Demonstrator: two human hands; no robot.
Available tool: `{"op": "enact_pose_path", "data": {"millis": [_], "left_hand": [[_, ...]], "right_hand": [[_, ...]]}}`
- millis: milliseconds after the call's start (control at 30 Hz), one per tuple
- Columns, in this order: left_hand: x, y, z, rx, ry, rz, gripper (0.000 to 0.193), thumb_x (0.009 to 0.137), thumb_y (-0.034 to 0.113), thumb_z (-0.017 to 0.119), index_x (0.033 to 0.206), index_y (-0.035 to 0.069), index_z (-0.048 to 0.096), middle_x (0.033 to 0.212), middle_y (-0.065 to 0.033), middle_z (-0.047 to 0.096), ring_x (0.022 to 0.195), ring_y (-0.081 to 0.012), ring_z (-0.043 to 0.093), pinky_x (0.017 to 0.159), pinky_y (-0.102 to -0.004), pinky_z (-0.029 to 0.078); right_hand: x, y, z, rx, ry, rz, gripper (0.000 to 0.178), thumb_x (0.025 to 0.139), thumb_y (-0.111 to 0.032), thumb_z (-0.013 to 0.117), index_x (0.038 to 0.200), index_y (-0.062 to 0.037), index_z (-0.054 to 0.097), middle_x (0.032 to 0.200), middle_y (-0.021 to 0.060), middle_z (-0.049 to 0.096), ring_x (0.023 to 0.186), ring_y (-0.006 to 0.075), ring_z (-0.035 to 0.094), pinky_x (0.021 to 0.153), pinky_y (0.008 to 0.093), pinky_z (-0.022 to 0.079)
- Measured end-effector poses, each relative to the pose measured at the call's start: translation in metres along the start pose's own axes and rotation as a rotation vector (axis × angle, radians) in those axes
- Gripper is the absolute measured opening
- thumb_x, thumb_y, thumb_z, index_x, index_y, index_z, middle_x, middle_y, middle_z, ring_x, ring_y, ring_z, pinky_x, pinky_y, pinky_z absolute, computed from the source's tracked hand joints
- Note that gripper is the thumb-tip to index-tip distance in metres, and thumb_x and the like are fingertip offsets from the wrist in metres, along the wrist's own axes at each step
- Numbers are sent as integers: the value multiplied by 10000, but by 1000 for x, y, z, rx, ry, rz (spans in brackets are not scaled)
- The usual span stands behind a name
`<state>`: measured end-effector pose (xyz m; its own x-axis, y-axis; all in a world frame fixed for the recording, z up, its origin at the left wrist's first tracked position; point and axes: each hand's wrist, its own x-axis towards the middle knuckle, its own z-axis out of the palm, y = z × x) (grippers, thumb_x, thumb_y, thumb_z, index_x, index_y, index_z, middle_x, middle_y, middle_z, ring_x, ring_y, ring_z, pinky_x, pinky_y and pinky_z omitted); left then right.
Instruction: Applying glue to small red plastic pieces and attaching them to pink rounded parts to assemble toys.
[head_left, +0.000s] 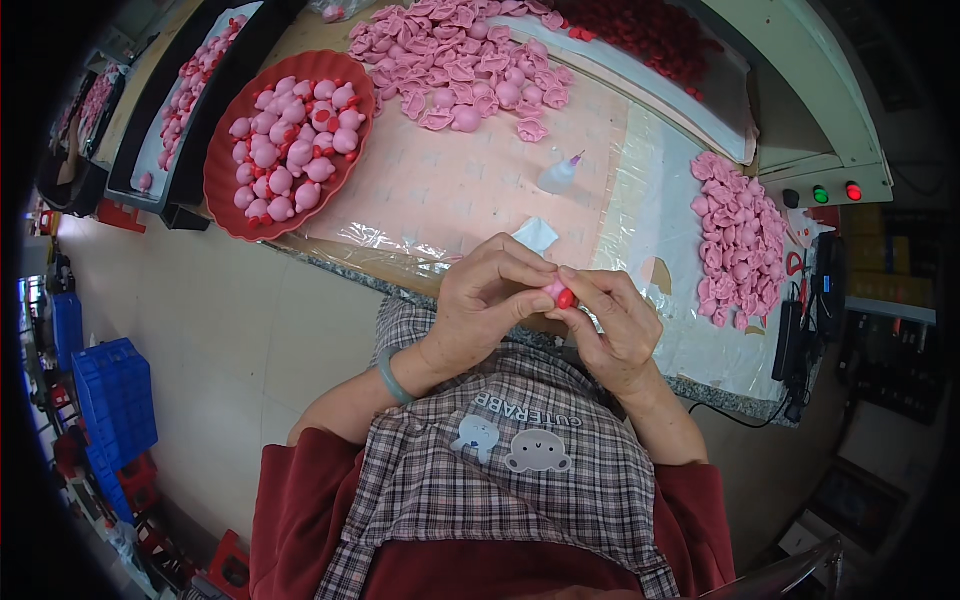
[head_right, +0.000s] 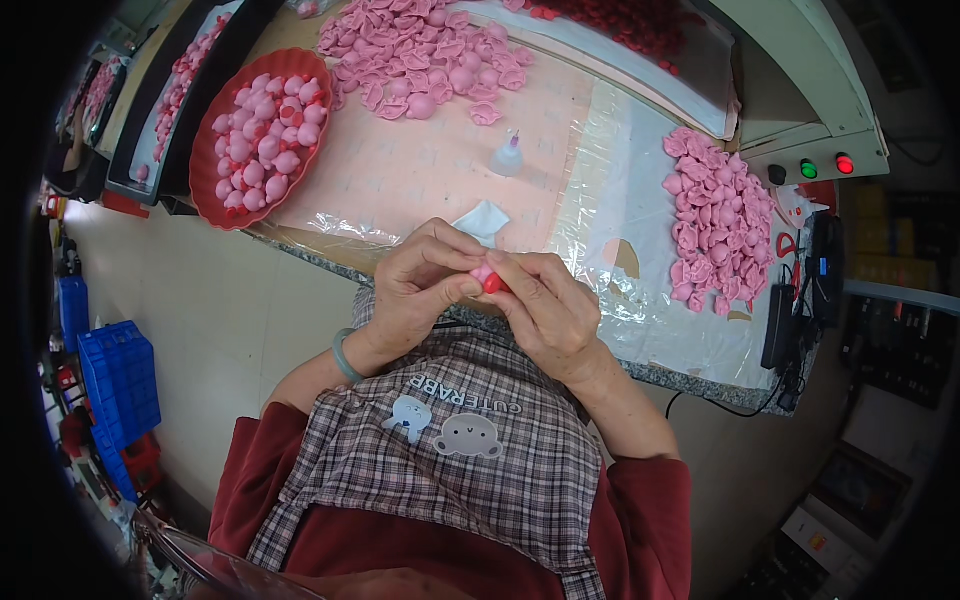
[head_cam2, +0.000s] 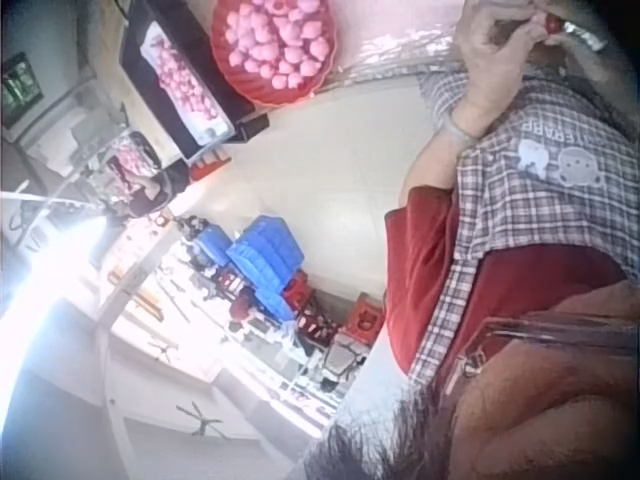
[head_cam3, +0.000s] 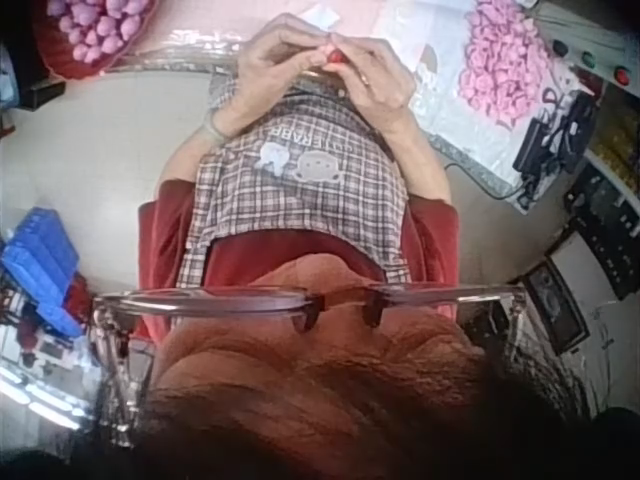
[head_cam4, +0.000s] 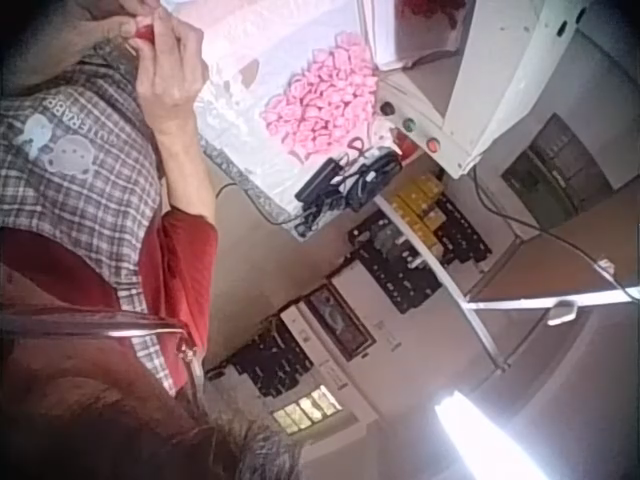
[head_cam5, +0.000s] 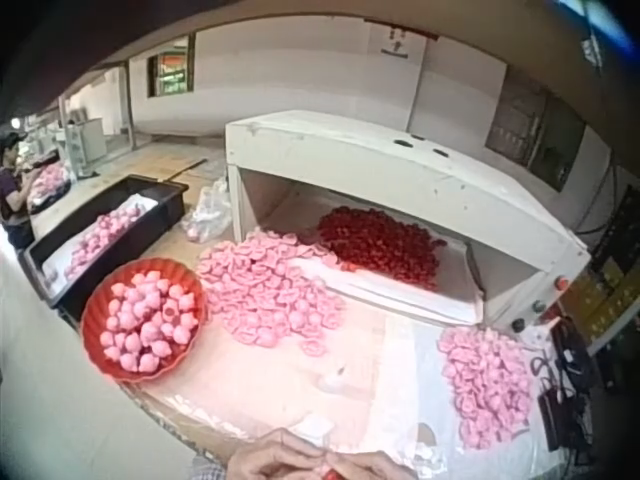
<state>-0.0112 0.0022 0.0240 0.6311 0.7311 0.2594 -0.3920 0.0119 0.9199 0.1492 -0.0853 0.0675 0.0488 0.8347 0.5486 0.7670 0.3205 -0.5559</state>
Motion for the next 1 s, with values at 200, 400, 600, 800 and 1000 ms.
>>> {"op": "enact_pose_path", "data": {"millis": [200, 400, 600, 800, 1000], "left_hand": [[1, 4, 5, -48, 51, -12, 168, 838, 3, 727, 997, 5, 675, 1062, -94, 599, 964, -160, 623, 849, -283, 538], [2, 5, 5, -48, 41, -17, 169, 837, 0, 727, 998, 3, 677, 1067, -94, 598, 968, -161, 624, 852, -284, 538], [0, -2, 4, -88, 46, -33, 165, 844, -20, 712, 999, 1, 661, 1087, -99, 594, 985, -166, 622, 875, -291, 533], [3, -1, -1, -182, -25, -63, 250, 867, -68, 667, 1092, -22, 568, 1191, -131, 558, 1075, -192, 607, 952, -335, 529], [3, 11, 1, -286, 2, -173, 274, 878, -21, 684, 1136, -24, 590, 1179, -106, 623, 1081, -178, 611, 963, -313, 507]], "right_hand": [[-1, -2, 1, 10, 13, 15, 401, 718, -11, 779, 1111, 7, 702, 904, 122, 674, 742, 202, 676, 608, 275, 549], [-1, -3, -1, 1, 14, 30, 398, 708, -7, 787, 1098, -10, 711, 897, 120, 681, 749, 199, 678, 620, 268, 544], [9, -3, -9, 23, -67, 18, 404, 725, -11, 777, 1121, -8, 696, 928, 122, 673, 764, 204, 676, 618, 281, 550], [29, -9, -19, 54, -189, 8, 477, 740, 1, 760, 1203, -11, 643, 958, 130, 664, 797, 232, 680, 645, 308, 561], [30, -12, -14, 32, -172, 12, 487, 729, 14, 768, 1193, 5, 622, 975, 149, 673, 841, 251, 686, 717, 326, 565]]}}
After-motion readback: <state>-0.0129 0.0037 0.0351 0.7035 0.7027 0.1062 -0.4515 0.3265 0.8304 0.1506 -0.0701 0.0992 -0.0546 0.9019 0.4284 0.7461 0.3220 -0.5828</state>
